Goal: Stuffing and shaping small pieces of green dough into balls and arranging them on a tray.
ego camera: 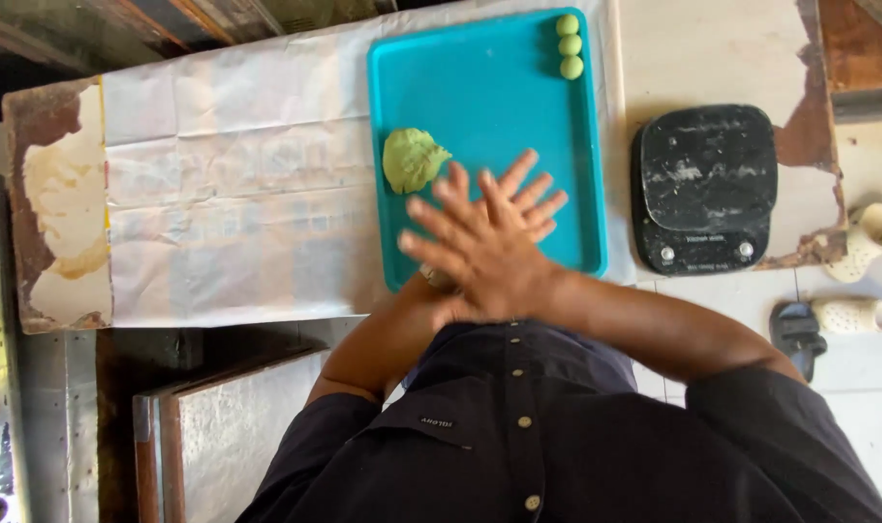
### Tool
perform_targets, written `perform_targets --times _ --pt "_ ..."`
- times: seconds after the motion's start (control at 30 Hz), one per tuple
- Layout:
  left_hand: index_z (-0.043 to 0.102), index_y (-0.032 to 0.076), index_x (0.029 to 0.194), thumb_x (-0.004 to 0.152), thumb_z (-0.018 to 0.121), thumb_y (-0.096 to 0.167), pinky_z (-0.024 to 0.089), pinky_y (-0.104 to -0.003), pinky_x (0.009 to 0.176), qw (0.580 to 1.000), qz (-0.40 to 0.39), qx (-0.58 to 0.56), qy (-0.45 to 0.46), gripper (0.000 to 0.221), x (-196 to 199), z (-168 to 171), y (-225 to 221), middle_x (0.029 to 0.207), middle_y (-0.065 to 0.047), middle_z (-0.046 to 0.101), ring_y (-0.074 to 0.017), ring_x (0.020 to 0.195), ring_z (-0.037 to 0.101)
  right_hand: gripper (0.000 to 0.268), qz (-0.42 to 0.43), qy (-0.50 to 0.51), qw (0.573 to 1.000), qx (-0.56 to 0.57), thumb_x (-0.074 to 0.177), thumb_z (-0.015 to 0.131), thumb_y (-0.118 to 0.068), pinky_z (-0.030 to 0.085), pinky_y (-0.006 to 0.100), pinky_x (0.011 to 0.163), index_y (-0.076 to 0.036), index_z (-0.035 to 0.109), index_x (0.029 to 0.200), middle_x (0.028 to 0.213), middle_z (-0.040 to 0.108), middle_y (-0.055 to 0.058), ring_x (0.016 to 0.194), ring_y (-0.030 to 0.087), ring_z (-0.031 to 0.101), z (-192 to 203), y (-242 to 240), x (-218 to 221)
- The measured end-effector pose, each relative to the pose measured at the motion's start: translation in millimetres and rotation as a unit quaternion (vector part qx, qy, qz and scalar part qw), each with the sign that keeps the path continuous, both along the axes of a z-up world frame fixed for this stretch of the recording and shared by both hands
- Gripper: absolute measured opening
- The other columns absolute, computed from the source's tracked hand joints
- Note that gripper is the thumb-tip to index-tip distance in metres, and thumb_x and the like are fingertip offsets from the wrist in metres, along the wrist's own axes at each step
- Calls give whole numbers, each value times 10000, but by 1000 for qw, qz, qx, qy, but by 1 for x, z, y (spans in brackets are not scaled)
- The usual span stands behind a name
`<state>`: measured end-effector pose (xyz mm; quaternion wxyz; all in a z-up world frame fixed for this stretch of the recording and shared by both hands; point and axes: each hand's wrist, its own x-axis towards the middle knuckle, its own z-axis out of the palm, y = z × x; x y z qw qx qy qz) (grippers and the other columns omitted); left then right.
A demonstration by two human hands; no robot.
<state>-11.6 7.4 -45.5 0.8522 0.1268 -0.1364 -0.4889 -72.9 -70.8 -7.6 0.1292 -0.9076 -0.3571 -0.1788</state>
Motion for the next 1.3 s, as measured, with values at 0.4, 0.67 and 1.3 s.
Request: perform_targets --times 0.4,0.67,1.3 --pt "554 140 1514 1086 285 739 545 -406 736 992 48 57 101 784 12 -14 -11 1351 -100 692 -274 1121 702 1136 -182 -8 967 176 952 230 -945 -152 592 1423 -197 -6 1774 1861 -21 94 1754 307 -80 19 -73 56" --pt "574 -8 1384 1047 585 354 573 -437 1041 986 101 120 63 495 29 4 16 1230 -160 670 -332 1182 659 770 -165 13 903 397 1173 256 -588 217 533 1497 -85 78 1728 1811 155 158 1738 339 209 18 -104 -12" --pt "647 143 1093 810 903 116 619 -490 695 401 264 542 -690 383 235 -57 -109 1100 -162 633 -377 824 706 868 -192 85 960 184 1036 538 -652 268 661 1270 -78 313 1648 1659 401 213 1614 446 249 -36 -80 -43"
